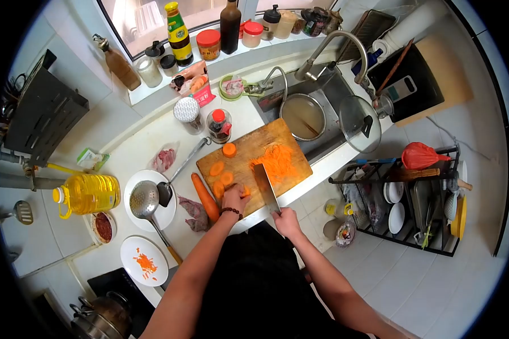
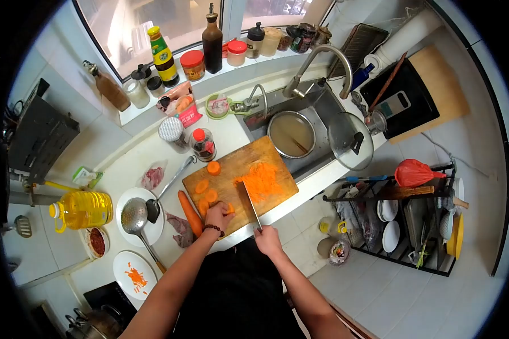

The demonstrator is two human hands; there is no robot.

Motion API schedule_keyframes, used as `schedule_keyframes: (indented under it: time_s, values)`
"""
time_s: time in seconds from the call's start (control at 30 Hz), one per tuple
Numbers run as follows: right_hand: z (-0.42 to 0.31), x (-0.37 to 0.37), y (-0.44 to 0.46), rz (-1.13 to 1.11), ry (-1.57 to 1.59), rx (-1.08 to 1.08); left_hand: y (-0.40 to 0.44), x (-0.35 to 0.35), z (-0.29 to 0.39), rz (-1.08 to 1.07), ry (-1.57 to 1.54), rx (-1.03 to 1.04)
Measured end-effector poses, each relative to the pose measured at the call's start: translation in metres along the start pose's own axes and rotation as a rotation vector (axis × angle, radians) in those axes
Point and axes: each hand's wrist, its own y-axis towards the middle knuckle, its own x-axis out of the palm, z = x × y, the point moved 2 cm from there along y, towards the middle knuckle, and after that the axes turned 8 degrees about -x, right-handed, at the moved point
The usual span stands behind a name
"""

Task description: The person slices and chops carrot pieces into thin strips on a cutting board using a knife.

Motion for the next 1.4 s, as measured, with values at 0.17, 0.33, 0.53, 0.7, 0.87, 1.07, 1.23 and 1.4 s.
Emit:
schedule_keyframes:
  time_s: [0.17,0.33,0.53,0.7,0.87,1.07,1.23,1.4]
  values:
    - [-0.008,0.015,0.000,-0.001,-0.015,0.005,-0.021,-0.015,0.016,0.039,-0.025,0.114]
    - [-0.020,0.038,0.012,0.013,-0.094,-0.024,-0.019,-0.012,0.009,0.074,0.115,0.299]
    - [-0.038,0.056,0.017,-0.036,-0.168,-0.072,-0.008,-0.008,0.018,0.042,0.153,0.398]
    - [-0.050,0.058,0.015,-0.028,-0.160,-0.032,0.011,0.004,0.002,0.007,0.095,0.408]
    - [-0.045,0.062,0.010,-0.057,-0.151,0.008,0.010,0.003,0.004,-0.021,0.128,0.419]
    - [-0.044,0.069,0.018,-0.060,-0.156,-0.030,0.009,0.003,-0.001,-0.030,0.113,0.348]
    - [-0.053,0.069,0.038,-0.085,-0.162,-0.039,0.013,0.000,0.003,-0.083,0.285,0.331]
    - [-0.055,0.066,0.018,-0.046,-0.117,-0.004,0.009,-0.006,0.006,-0.115,0.282,0.350]
